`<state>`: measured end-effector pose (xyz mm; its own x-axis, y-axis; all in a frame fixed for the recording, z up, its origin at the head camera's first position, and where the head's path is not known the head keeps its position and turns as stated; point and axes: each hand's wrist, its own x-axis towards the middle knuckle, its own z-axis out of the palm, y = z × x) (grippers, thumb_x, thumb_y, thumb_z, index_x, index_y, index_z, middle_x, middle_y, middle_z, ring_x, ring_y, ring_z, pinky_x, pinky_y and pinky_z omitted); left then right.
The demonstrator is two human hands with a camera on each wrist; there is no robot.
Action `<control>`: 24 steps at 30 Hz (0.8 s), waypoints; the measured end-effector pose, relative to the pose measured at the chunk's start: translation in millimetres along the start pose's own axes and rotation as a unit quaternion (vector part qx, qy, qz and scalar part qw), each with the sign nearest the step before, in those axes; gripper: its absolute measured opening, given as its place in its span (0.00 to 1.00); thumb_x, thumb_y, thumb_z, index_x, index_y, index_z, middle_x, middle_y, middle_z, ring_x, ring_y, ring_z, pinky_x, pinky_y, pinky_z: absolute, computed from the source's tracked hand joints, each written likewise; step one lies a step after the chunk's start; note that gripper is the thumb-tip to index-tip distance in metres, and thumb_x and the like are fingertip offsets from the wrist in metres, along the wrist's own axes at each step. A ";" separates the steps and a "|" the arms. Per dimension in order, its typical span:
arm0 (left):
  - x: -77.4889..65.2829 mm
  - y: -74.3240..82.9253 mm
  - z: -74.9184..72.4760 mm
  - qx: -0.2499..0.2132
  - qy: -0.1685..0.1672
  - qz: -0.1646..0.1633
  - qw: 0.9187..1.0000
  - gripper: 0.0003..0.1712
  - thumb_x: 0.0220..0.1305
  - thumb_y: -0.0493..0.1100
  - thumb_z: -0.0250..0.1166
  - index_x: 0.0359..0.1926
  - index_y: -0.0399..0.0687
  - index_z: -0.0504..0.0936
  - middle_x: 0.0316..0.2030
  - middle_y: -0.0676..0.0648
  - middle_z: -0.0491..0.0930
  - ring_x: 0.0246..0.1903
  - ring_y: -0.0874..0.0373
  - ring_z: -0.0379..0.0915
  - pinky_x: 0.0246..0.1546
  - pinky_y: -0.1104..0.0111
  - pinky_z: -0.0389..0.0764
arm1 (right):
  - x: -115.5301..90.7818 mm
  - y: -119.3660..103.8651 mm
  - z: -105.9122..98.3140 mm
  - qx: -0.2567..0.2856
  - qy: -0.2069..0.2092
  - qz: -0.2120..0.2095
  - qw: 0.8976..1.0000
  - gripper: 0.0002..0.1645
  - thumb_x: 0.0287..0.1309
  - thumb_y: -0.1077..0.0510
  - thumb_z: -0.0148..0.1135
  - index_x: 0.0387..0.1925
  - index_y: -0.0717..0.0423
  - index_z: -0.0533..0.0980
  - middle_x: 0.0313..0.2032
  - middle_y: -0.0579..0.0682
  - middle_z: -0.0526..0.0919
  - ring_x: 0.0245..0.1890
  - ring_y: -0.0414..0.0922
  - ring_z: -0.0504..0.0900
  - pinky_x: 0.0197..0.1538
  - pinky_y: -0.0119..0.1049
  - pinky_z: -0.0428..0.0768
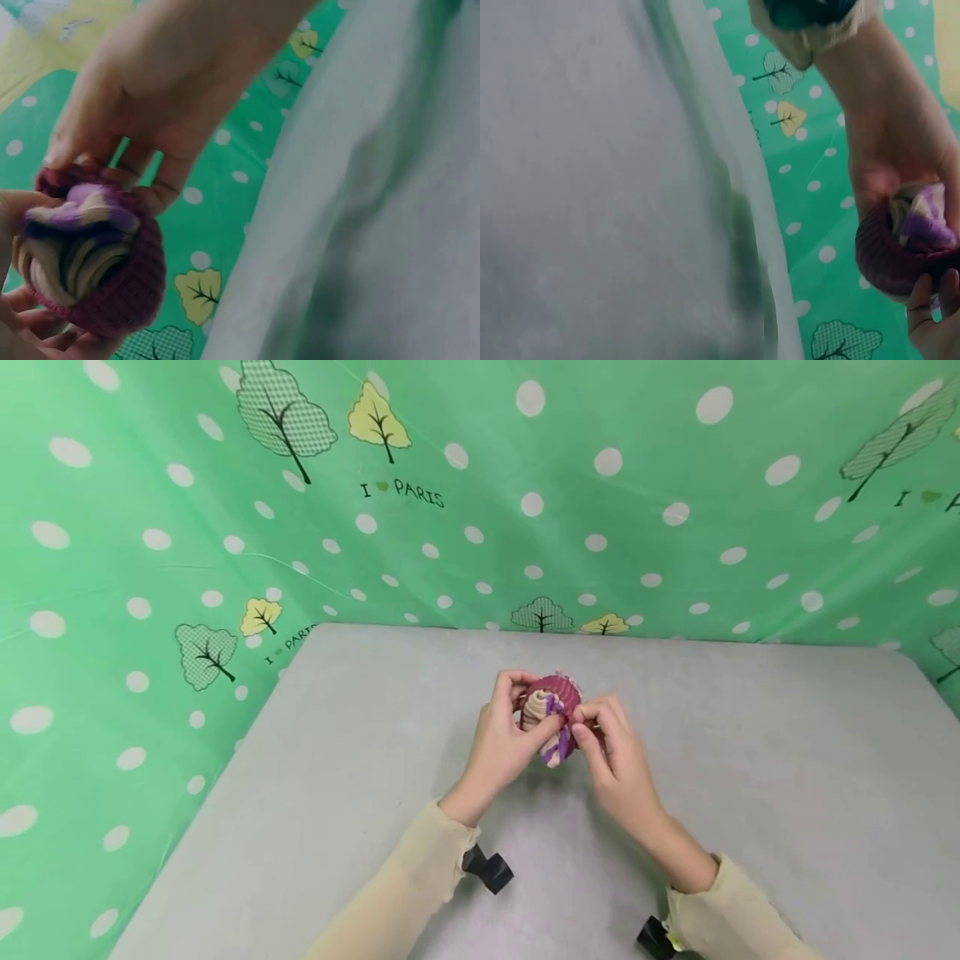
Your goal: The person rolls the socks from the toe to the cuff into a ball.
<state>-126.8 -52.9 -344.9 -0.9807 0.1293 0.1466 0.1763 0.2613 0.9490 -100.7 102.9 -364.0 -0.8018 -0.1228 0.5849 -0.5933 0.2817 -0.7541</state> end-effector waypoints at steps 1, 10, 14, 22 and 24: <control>0.1 -0.8 0.9 0.006 0.008 0.004 1.000 0.27 0.59 0.37 0.69 0.57 0.42 0.67 0.51 0.40 0.83 0.49 0.50 0.81 0.51 0.62 0.82 | -1.0 -1.1 0.6 0.003 -0.006 -0.010 1.000 0.06 0.65 0.75 0.52 0.38 0.66 0.73 0.37 0.54 0.72 0.36 0.34 0.68 0.36 0.23 0.72; 0.4 0.8 5.6 -0.013 0.029 0.010 0.999 0.30 0.58 0.33 0.68 0.59 0.42 0.63 0.53 0.38 0.78 0.50 0.48 0.81 0.44 0.66 0.85 | -2.8 2.6 4.9 -0.020 0.011 0.049 0.999 0.08 0.63 0.73 0.58 0.42 0.67 0.70 0.38 0.54 0.73 0.39 0.32 0.71 0.42 0.18 0.74; 0.1 2.7 4.6 -0.045 0.028 0.000 0.999 0.34 0.59 0.34 0.70 0.61 0.44 0.61 0.57 0.38 0.73 0.51 0.48 0.79 0.37 0.69 0.86 | 0.4 6.1 0.7 0.040 0.028 0.144 0.988 0.10 0.66 0.69 0.58 0.45 0.71 0.68 0.40 0.52 0.75 0.39 0.32 0.76 0.40 0.19 0.80; -2.7 -2.0 -3.9 0.015 -0.034 0.039 0.999 0.53 0.50 0.39 0.79 0.71 0.55 0.55 0.62 0.41 0.74 0.58 0.50 0.76 0.59 0.61 0.79 | 7.7 0.3 -10.3 0.129 0.028 0.237 0.962 0.10 0.70 0.62 0.57 0.43 0.68 0.74 0.37 0.41 0.80 0.36 0.33 0.81 0.41 0.25 0.84; -1.7 -3.5 -4.5 0.020 -0.021 0.047 0.998 0.52 0.50 0.38 0.78 0.70 0.55 0.56 0.62 0.41 0.74 0.59 0.49 0.76 0.61 0.61 0.78 | 6.4 1.7 -9.9 0.123 0.023 0.217 0.968 0.10 0.70 0.63 0.55 0.43 0.70 0.74 0.37 0.39 0.80 0.38 0.33 0.81 0.43 0.25 0.83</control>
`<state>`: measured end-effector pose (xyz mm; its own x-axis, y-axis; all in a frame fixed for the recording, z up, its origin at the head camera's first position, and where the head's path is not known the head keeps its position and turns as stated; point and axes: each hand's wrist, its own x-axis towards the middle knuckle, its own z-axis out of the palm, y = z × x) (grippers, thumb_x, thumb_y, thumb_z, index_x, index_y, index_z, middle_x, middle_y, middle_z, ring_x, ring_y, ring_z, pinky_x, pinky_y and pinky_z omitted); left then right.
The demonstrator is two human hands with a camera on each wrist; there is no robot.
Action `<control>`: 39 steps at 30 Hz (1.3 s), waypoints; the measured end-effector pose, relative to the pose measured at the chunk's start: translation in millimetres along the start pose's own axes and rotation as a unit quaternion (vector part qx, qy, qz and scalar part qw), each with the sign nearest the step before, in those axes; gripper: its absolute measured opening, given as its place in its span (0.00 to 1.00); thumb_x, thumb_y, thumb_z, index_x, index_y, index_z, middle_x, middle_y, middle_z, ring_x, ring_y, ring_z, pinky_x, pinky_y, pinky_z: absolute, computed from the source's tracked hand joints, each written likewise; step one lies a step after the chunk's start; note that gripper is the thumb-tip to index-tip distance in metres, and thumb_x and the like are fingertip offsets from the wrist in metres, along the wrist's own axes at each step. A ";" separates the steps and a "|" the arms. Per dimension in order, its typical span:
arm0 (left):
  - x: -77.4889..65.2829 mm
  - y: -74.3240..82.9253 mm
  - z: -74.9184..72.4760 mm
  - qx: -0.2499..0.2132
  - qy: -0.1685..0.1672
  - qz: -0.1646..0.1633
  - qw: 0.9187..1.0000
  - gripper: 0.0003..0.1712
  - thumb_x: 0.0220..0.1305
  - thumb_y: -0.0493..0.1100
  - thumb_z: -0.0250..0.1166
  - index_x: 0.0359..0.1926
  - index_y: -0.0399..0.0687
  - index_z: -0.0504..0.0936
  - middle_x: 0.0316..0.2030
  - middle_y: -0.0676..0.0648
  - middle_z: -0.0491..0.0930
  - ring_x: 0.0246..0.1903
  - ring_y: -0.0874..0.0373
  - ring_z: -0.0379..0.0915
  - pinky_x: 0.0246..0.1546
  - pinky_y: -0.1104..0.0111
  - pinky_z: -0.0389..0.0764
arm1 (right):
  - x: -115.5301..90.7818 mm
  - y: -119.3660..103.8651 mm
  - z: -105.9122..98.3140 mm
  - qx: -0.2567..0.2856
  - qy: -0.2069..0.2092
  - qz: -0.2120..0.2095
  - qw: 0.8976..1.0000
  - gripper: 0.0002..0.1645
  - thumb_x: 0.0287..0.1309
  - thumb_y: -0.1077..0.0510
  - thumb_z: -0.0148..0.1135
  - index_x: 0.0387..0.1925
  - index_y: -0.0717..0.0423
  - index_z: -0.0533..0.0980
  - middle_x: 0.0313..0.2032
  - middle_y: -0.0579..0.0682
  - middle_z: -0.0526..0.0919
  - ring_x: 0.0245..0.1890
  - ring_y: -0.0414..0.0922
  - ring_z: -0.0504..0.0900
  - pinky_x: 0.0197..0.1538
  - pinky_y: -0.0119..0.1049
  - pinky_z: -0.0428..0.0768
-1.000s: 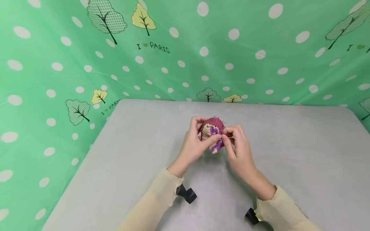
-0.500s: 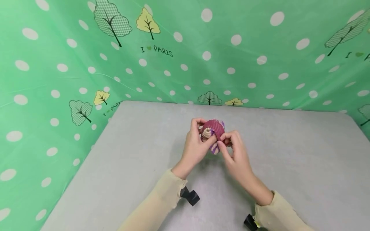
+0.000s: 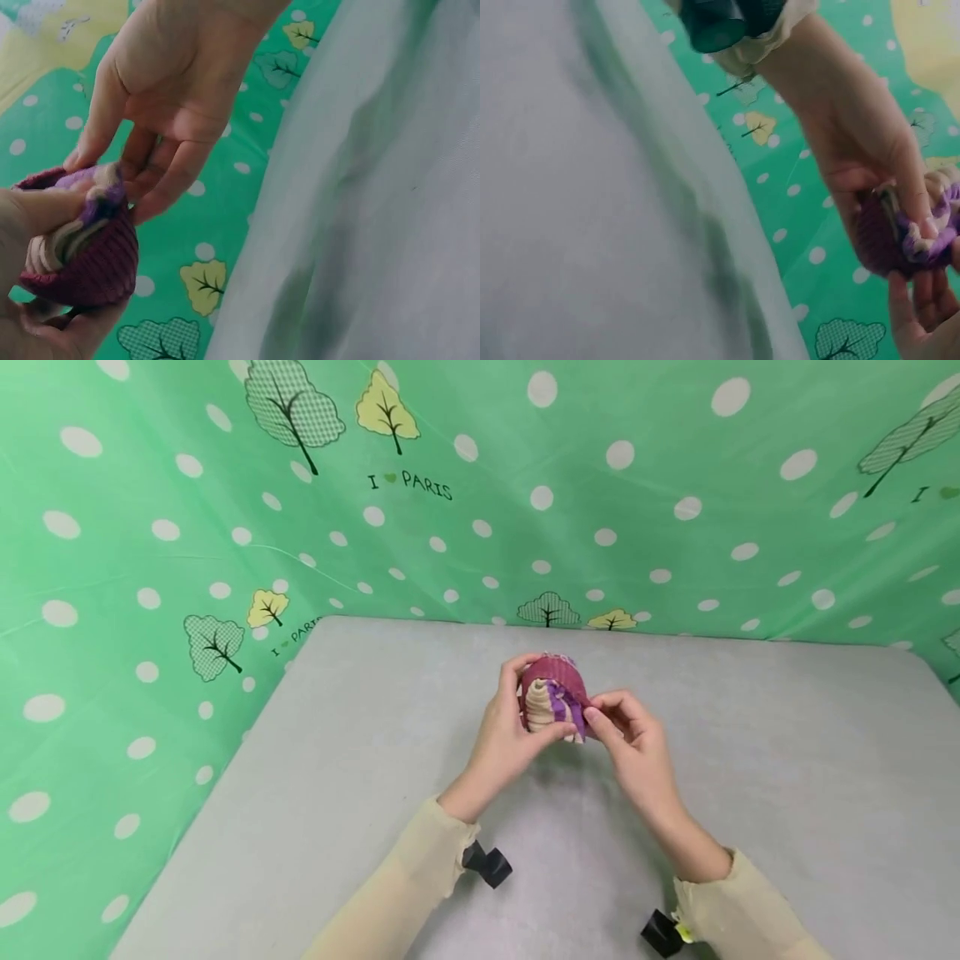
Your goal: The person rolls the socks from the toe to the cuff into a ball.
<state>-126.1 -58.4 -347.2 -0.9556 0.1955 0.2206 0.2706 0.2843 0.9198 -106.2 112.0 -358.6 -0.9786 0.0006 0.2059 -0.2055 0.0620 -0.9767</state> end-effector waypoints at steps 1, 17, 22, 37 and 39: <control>0.7 -0.7 0.1 -0.001 0.009 0.001 1.000 0.51 0.50 0.37 0.78 0.69 0.54 0.57 0.61 0.41 0.74 0.57 0.49 0.77 0.59 0.61 0.79 | -0.9 1.1 0.0 0.003 0.001 -0.010 1.000 0.09 0.71 0.64 0.54 0.43 0.70 0.73 0.36 0.38 0.80 0.38 0.32 0.81 0.43 0.24 0.83; 4.3 -7.6 -13.8 -0.145 -0.099 -0.094 0.980 0.39 0.61 0.35 0.59 0.73 0.41 0.57 0.68 0.35 0.66 0.66 0.41 0.67 0.66 0.53 0.73 | -5.3 4.5 1.9 -0.042 0.015 -0.039 0.998 0.07 0.70 0.68 0.53 0.45 0.71 0.71 0.34 0.41 0.78 0.34 0.33 0.77 0.40 0.22 0.79; 4.1 -11.6 -20.2 -0.134 -0.134 -0.097 0.977 0.32 0.67 0.35 0.58 0.70 0.35 0.64 0.65 0.34 0.70 0.65 0.42 0.69 0.64 0.60 0.76 | -1.5 5.7 -5.0 -0.043 0.010 0.010 0.999 0.07 0.69 0.69 0.51 0.46 0.70 0.71 0.33 0.39 0.77 0.35 0.33 0.78 0.41 0.23 0.81; 5.0 -14.5 -10.4 -0.024 0.033 -0.079 0.996 0.18 0.58 0.39 0.72 0.45 0.37 0.74 0.40 0.40 0.79 0.42 0.55 0.74 0.46 0.63 0.85 | -1.8 18.9 -14.4 0.149 -0.042 0.017 0.988 0.12 0.75 0.63 0.44 0.40 0.49 0.74 0.36 0.38 0.79 0.36 0.33 0.78 0.44 0.25 0.80; 3.9 -13.7 -8.4 -0.023 0.025 -0.080 0.996 0.20 0.59 0.41 0.71 0.46 0.38 0.73 0.42 0.40 0.78 0.44 0.54 0.74 0.47 0.62 0.84 | -1.4 19.8 -12.6 0.121 -0.051 0.014 0.991 0.11 0.74 0.65 0.45 0.42 0.49 0.73 0.37 0.38 0.80 0.36 0.34 0.80 0.43 0.26 0.81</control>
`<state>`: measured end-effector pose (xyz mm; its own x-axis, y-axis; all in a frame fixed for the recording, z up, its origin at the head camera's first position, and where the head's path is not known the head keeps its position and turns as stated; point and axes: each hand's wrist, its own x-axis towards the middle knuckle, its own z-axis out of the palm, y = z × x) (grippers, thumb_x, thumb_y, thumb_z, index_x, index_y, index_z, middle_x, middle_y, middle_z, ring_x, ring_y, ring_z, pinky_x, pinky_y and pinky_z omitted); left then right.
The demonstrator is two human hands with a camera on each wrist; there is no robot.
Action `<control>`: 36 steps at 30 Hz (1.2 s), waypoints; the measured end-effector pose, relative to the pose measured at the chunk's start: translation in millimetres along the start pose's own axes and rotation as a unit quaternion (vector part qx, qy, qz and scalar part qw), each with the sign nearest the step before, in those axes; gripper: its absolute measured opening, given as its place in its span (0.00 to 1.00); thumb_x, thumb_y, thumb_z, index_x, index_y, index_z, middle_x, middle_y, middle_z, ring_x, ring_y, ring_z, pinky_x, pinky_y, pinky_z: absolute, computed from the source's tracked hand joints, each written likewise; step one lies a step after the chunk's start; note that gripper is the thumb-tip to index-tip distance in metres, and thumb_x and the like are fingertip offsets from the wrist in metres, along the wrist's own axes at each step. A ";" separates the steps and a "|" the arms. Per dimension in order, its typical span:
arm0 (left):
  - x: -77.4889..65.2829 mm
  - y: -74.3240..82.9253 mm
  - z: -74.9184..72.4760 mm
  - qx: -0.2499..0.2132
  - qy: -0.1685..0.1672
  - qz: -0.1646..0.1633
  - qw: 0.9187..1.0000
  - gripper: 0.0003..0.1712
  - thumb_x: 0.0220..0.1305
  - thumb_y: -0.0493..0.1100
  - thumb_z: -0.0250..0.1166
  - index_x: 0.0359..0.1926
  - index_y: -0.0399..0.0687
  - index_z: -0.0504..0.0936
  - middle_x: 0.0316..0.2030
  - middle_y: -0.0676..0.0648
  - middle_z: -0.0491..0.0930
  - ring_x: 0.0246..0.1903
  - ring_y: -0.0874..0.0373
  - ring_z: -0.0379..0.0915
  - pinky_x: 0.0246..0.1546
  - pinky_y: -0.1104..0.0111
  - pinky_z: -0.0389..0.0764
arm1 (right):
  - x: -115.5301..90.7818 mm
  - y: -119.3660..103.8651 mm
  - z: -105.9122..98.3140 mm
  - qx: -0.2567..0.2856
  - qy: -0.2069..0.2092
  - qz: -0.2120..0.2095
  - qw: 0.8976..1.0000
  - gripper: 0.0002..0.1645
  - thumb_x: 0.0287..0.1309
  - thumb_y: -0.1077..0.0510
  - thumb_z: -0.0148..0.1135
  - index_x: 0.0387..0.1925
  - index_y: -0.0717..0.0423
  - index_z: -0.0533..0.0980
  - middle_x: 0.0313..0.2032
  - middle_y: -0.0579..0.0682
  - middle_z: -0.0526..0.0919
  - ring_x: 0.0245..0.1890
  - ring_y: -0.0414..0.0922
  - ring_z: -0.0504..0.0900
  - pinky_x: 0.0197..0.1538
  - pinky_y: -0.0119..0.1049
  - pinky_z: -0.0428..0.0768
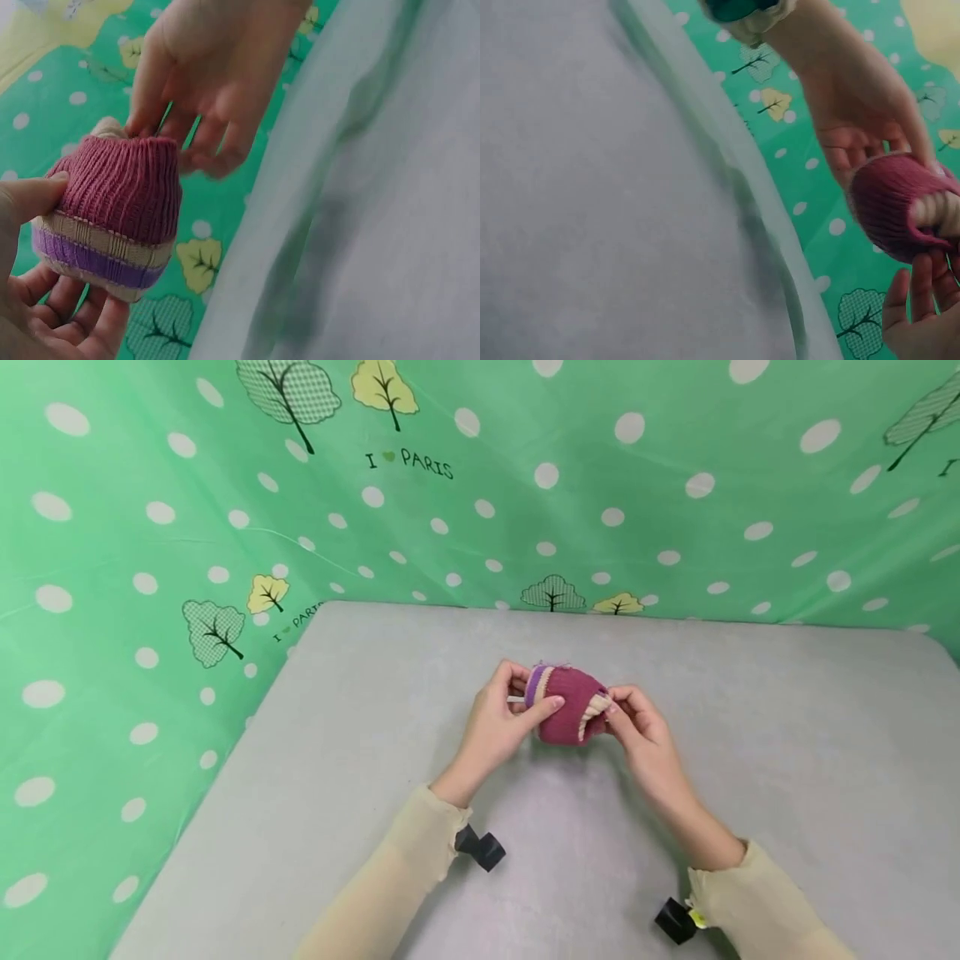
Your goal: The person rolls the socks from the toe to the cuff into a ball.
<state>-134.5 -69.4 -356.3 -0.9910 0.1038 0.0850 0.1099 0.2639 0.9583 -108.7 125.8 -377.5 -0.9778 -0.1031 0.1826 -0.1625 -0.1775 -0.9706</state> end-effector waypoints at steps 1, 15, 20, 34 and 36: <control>-0.5 0.9 0.9 -0.002 -0.002 0.000 1.000 0.20 0.60 0.43 0.71 0.47 0.39 0.72 0.44 0.41 0.78 0.46 0.53 0.74 0.49 0.62 0.83 | 0.3 -0.2 0.7 -0.010 -0.003 -0.001 1.000 0.11 0.74 0.65 0.45 0.43 0.49 0.73 0.37 0.38 0.80 0.36 0.34 0.80 0.43 0.26 0.81; -13.5 5.3 10.1 0.101 0.002 -0.001 0.995 0.42 0.58 0.55 0.73 0.68 0.49 0.65 0.59 0.44 0.65 0.55 0.53 0.72 0.55 0.61 0.81 | 3.6 -2.5 4.4 -0.088 -0.012 0.013 0.996 0.04 0.71 0.66 0.51 0.43 0.61 0.73 0.38 0.40 0.79 0.39 0.33 0.80 0.44 0.26 0.84; -8.1 4.8 12.2 0.119 -0.001 0.005 0.993 0.44 0.56 0.57 0.74 0.67 0.48 0.64 0.62 0.45 0.73 0.56 0.51 0.75 0.55 0.59 0.82 | 1.2 1.2 11.0 -0.148 -0.015 -0.027 0.988 0.08 0.69 0.64 0.56 0.41 0.70 0.73 0.38 0.43 0.77 0.40 0.34 0.77 0.44 0.22 0.82; 2.5 3.7 -0.6 0.194 -0.049 0.002 0.980 0.35 0.60 0.45 0.70 0.66 0.46 0.68 0.58 0.41 0.80 0.53 0.48 0.79 0.52 0.57 0.82 | -11.0 4.3 12.1 -0.143 -0.082 -0.096 0.982 0.04 0.70 0.69 0.51 0.42 0.66 0.73 0.41 0.43 0.77 0.44 0.34 0.77 0.48 0.23 0.79; 2.2 4.2 -4.6 0.111 -0.091 -0.020 0.989 0.36 0.64 0.47 0.67 0.69 0.45 0.66 0.61 0.40 0.77 0.57 0.47 0.76 0.55 0.57 0.81 | -7.8 3.8 8.7 -0.096 -0.045 -0.064 0.992 0.05 0.71 0.68 0.49 0.42 0.65 0.72 0.40 0.42 0.78 0.43 0.33 0.79 0.47 0.24 0.81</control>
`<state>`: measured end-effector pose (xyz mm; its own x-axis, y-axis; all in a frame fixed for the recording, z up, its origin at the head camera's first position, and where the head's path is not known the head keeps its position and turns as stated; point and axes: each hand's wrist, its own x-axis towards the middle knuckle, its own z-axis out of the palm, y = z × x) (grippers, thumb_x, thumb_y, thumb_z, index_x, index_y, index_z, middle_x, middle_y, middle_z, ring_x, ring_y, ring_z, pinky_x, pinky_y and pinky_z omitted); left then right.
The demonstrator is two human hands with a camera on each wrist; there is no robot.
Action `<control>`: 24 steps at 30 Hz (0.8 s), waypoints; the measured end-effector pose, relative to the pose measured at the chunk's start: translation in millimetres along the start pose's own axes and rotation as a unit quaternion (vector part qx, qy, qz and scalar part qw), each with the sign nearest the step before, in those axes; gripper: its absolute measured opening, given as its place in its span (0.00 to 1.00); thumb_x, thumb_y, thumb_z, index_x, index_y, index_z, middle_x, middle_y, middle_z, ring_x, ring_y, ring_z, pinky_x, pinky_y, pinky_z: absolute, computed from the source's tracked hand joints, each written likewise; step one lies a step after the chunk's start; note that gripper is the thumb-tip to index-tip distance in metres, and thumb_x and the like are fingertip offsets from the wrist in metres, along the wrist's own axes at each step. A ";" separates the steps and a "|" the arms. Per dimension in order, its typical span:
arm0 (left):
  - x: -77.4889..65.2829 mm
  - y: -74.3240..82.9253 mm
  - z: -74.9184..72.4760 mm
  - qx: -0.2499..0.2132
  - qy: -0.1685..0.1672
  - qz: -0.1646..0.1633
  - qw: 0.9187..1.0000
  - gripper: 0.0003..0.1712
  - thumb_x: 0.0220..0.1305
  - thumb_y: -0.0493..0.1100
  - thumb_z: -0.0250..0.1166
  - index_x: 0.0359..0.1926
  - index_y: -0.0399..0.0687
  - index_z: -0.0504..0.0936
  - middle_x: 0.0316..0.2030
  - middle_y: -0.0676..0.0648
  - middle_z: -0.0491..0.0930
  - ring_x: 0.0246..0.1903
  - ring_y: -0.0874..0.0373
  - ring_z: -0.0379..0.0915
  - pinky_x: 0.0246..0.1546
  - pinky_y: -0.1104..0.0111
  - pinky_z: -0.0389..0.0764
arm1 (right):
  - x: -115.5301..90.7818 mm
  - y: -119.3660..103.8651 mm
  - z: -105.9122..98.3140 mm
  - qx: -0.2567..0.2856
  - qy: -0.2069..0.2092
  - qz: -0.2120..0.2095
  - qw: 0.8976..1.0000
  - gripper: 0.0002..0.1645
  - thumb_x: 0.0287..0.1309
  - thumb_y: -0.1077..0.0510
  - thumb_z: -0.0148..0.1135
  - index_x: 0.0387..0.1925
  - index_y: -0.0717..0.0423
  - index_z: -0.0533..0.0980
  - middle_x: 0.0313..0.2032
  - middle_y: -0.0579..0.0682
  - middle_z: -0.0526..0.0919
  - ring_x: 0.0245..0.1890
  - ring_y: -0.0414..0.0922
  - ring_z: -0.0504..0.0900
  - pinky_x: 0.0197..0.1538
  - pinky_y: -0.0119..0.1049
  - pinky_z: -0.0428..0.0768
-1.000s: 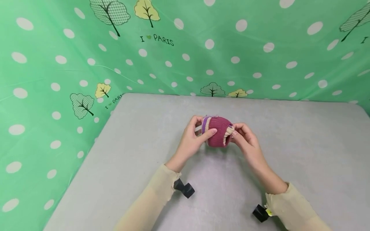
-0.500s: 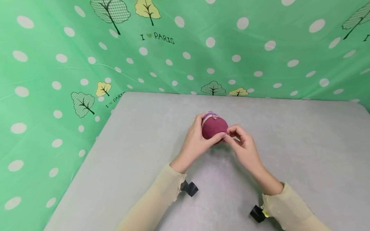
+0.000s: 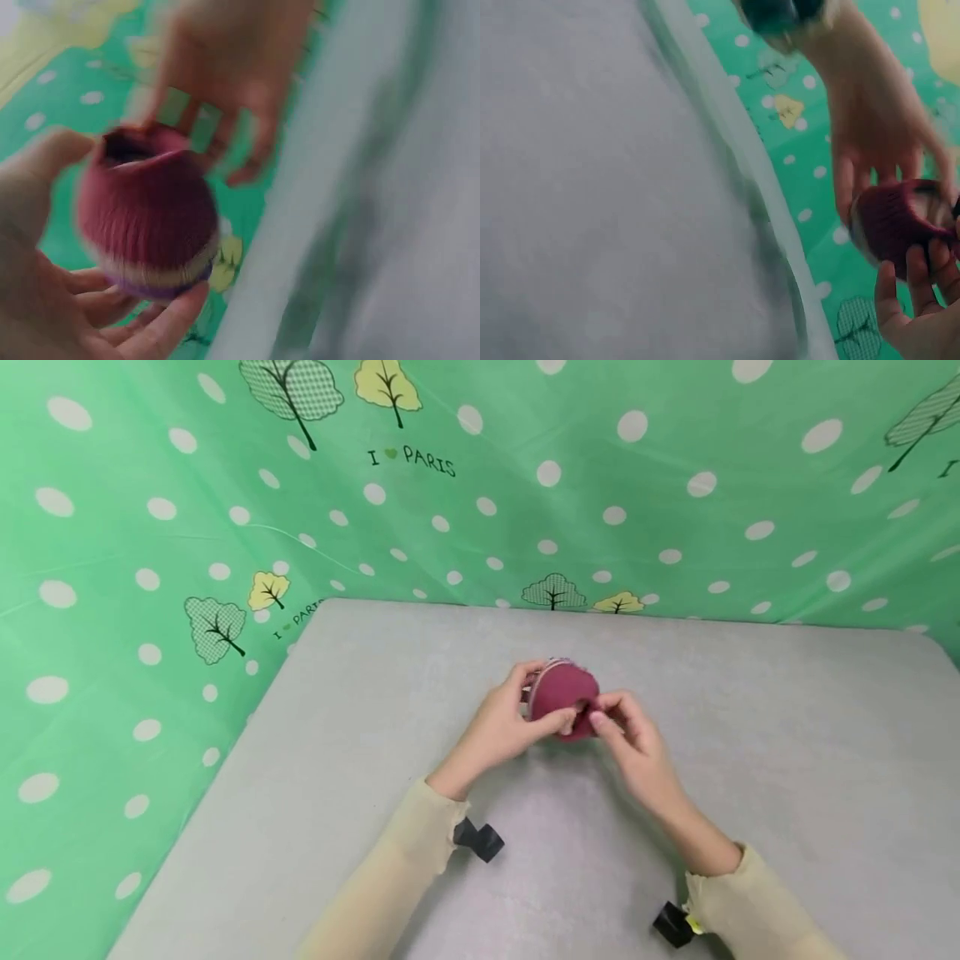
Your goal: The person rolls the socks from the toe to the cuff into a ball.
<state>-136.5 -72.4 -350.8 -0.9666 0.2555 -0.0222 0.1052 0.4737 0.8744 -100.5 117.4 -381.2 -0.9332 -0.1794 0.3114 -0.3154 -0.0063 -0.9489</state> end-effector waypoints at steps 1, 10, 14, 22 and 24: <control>-0.5 -0.1 -2.0 -0.034 -0.013 -0.004 0.999 0.36 0.65 0.47 0.66 0.70 0.44 0.65 0.63 0.40 0.76 0.59 0.46 0.75 0.56 0.56 0.80 | 1.1 0.1 -2.1 0.026 0.015 0.018 0.999 0.05 0.72 0.68 0.47 0.42 0.63 0.71 0.40 0.41 0.79 0.42 0.33 0.79 0.46 0.24 0.81; -2.0 0.1 3.9 -0.229 -0.058 -0.029 0.971 0.28 0.65 0.36 0.62 0.61 0.43 0.59 0.62 0.34 0.70 0.50 0.50 0.79 0.47 0.66 0.84 | 2.5 -5.0 -5.9 0.088 0.010 0.089 0.992 0.08 0.77 0.60 0.42 0.43 0.49 0.70 0.40 0.39 0.76 0.41 0.34 0.76 0.44 0.26 0.80; -2.9 -0.2 10.3 -0.265 -0.031 -0.018 0.964 0.30 0.63 0.32 0.63 0.58 0.46 0.57 0.59 0.33 0.75 0.44 0.53 0.81 0.42 0.68 0.84 | 3.5 -8.8 -4.2 0.069 0.015 0.102 0.992 0.04 0.75 0.59 0.46 0.44 0.54 0.69 0.40 0.40 0.78 0.40 0.35 0.79 0.44 0.27 0.82; -10.9 -2.4 4.7 -0.142 -0.085 0.063 0.984 0.53 0.55 0.37 0.75 0.73 0.64 0.52 0.68 0.46 0.66 0.55 0.48 0.77 0.50 0.63 0.83 | 7.5 -11.2 -15.0 0.020 -0.011 0.133 0.991 0.04 0.74 0.59 0.50 0.45 0.55 0.69 0.40 0.42 0.76 0.40 0.35 0.77 0.44 0.26 0.83; -12.3 -2.6 1.1 -0.100 -0.115 0.093 0.984 0.58 0.52 0.37 0.77 0.74 0.65 0.50 0.71 0.49 0.61 0.59 0.48 0.74 0.52 0.64 0.83 | 7.7 -11.7 -20.6 0.024 -0.019 0.143 0.989 0.03 0.74 0.58 0.50 0.44 0.51 0.69 0.42 0.43 0.74 0.42 0.35 0.76 0.45 0.25 0.83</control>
<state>-124.7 -75.9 -353.3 -0.8536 0.5177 0.0579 0.2045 0.2309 0.9512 -107.6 136.4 -366.7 -0.9754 -0.2184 0.0293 -0.0308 0.0033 -0.9995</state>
